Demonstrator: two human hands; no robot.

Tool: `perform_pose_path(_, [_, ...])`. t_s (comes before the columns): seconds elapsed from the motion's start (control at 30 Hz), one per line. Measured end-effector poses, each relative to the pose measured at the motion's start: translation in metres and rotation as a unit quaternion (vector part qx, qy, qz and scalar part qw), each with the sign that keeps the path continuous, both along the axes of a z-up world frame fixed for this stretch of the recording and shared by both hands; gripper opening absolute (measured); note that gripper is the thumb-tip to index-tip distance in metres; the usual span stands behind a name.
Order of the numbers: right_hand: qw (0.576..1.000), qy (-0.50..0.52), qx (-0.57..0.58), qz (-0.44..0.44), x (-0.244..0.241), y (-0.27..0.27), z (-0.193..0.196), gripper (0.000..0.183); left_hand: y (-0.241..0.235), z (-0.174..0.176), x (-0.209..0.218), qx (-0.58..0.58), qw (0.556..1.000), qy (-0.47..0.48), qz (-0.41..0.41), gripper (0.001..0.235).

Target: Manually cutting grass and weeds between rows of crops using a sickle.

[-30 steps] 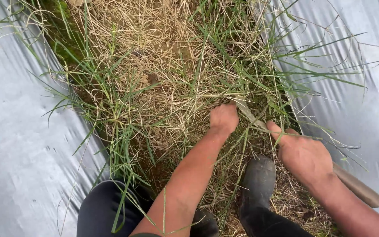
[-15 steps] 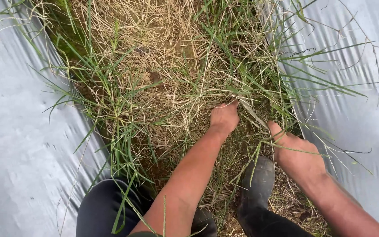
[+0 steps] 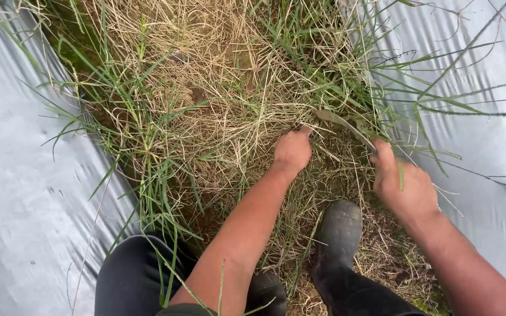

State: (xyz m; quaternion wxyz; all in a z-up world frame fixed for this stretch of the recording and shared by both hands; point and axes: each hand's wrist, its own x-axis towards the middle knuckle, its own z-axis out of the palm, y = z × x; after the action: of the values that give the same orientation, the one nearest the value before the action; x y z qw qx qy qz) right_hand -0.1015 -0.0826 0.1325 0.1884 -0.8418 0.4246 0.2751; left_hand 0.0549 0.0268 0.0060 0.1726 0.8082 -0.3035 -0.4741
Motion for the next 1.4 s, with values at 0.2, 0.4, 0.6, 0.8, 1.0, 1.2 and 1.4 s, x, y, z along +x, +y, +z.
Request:
perform_pose_path(0.2, [0.994, 0.050, 0.032, 0.095, -0.066, 0.043, -0.031, 0.068, 0.005, -0.017, -0.012, 0.011, 1.000, -0.013, 0.011, 0.040])
perform_pose_path(0.4, [0.993, 0.049, 0.048, -0.101, -0.113, 0.068, -0.014, 0.047, 0.022, 0.007, -0.028, 0.041, 0.988, -0.064, -0.134, 0.049])
perform_pose_path(0.6, [0.991, -0.118, -0.065, -0.011, -0.139, 0.057, -0.057, 0.048, 0.026, 0.004, -0.044, 0.034, 0.997, -0.057, -0.049, 0.049])
perform_pose_path(0.8, [0.987, -0.142, 0.004, 0.074, -0.085, 0.035, -0.065, 0.065, 0.069, 0.002, -0.087, 0.122, 0.924, -0.093, -0.350, 0.028])
perform_pose_path(1.0, [0.980, -0.018, -0.021, 0.195, -0.129, 0.071, -0.090, 0.069, 0.102, 0.075, -0.144, 0.176, 0.830, -0.052, -0.526, 0.031])
perform_pose_path(1.2, [0.979, -0.005, 0.120, 0.165, -0.157, 0.044, -0.054, 0.056, 0.116, 0.110, -0.168, 0.052, 0.814, -0.103, -0.569, 0.066])
perform_pose_path(1.4, [0.985, -0.152, 0.070, 0.035, -0.105, 0.044, -0.039, 0.028, 0.109, 0.173, -0.083, 0.022, 0.914, 0.010, -0.405, 0.045])
